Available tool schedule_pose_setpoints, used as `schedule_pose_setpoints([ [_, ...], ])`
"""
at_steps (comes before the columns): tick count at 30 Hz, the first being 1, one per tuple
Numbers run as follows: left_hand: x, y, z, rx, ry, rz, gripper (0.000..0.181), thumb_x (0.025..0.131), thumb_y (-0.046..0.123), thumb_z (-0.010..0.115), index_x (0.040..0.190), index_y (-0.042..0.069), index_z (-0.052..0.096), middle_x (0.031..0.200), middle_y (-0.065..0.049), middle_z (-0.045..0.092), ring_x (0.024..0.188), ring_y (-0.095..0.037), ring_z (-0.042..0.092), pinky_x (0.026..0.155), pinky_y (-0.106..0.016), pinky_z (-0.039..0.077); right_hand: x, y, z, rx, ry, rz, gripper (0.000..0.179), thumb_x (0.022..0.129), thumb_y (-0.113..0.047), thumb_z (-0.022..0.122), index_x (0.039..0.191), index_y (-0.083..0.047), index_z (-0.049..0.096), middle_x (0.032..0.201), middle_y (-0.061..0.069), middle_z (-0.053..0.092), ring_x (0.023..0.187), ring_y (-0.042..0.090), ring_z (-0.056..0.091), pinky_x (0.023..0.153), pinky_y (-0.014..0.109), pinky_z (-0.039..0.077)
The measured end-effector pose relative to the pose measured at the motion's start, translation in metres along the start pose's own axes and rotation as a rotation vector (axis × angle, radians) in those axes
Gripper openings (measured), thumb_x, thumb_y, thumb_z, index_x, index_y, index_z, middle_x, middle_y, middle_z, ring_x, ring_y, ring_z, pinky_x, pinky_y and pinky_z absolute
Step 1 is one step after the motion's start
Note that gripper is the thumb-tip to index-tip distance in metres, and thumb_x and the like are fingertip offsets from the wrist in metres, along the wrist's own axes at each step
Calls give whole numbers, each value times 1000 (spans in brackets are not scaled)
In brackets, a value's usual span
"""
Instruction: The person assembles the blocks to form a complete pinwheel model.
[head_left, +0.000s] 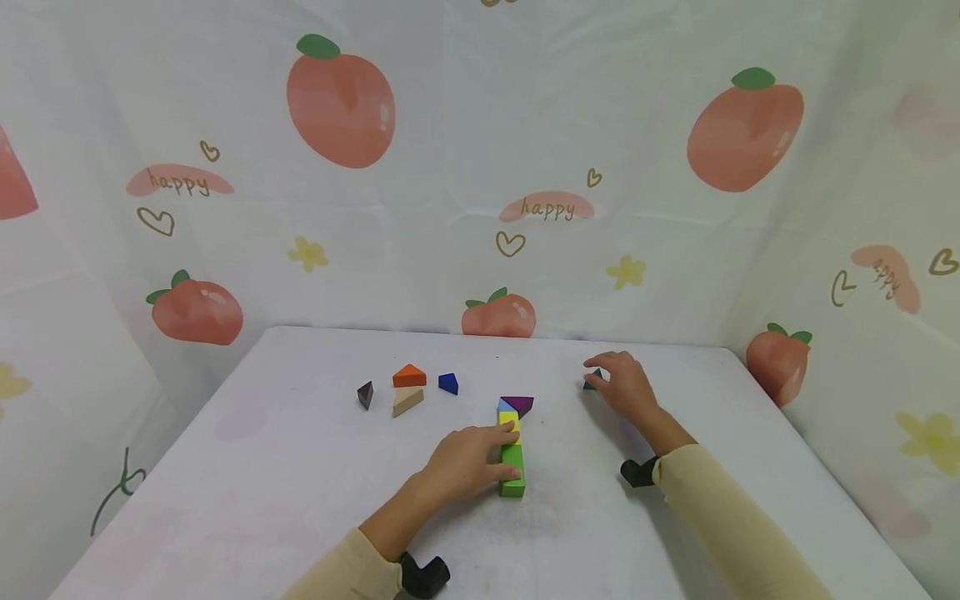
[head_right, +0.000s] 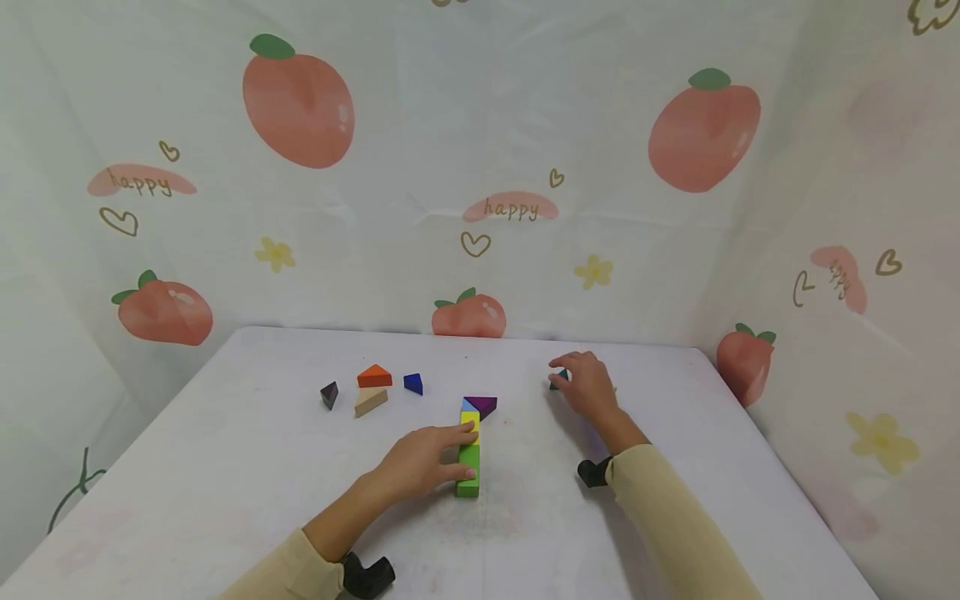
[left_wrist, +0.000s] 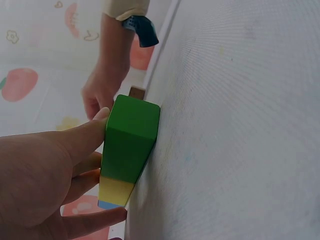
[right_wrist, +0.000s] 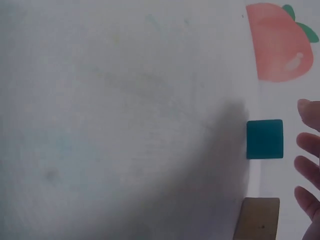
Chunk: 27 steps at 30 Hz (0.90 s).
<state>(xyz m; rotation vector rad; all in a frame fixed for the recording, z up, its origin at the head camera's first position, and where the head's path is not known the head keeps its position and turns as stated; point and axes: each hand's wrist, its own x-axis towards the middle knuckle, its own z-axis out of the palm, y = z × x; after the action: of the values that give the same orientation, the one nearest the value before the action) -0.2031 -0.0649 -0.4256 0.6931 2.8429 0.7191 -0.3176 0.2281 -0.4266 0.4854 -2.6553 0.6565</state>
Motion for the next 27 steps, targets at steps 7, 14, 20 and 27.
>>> schedule_pose_setpoints([
  [7, 0, 1, -1, 13, -2, -8, 58, 85, 49, 71, 137, 26, 59, 140, 6, 54, 127, -22, 51, 97, -47, 45, 0, 10, 2, -60, -5, -88, 23, 82, -9, 76, 104, -3, 72, 109, 16, 69, 102, 39, 56, 86, 57, 43],
  [14, 0, 1, 0, 8, -12, -18, 58, 85, 50, 71, 137, 27, 59, 140, 5, 54, 127, -22, 51, 97, -48, 45, 3, 18, 1, -116, -77, -93, 23, 83, -11, 76, 105, -6, 72, 111, 15, 69, 104, 39, 55, 85, 59, 43],
  [20, 1, 1, 0, 14, -17, -21, 59, 85, 50, 70, 137, 27, 58, 141, 6, 53, 127, -22, 50, 96, -48, 45, 7, 20, 0, -112, -160, -95, 20, 84, -6, 73, 104, -4, 73, 110, 17, 68, 103, 39, 57, 89, 56, 44],
  [27, 1, 2, -1, 14, -18, -29, 59, 85, 51, 70, 137, 28, 58, 141, 6, 52, 127, -23, 50, 97, -48, 45, 15, 19, -2, -73, -249, -45, 18, 87, -1, 69, 104, 1, 72, 108, 18, 68, 106, 39, 58, 94, 52, 44],
])
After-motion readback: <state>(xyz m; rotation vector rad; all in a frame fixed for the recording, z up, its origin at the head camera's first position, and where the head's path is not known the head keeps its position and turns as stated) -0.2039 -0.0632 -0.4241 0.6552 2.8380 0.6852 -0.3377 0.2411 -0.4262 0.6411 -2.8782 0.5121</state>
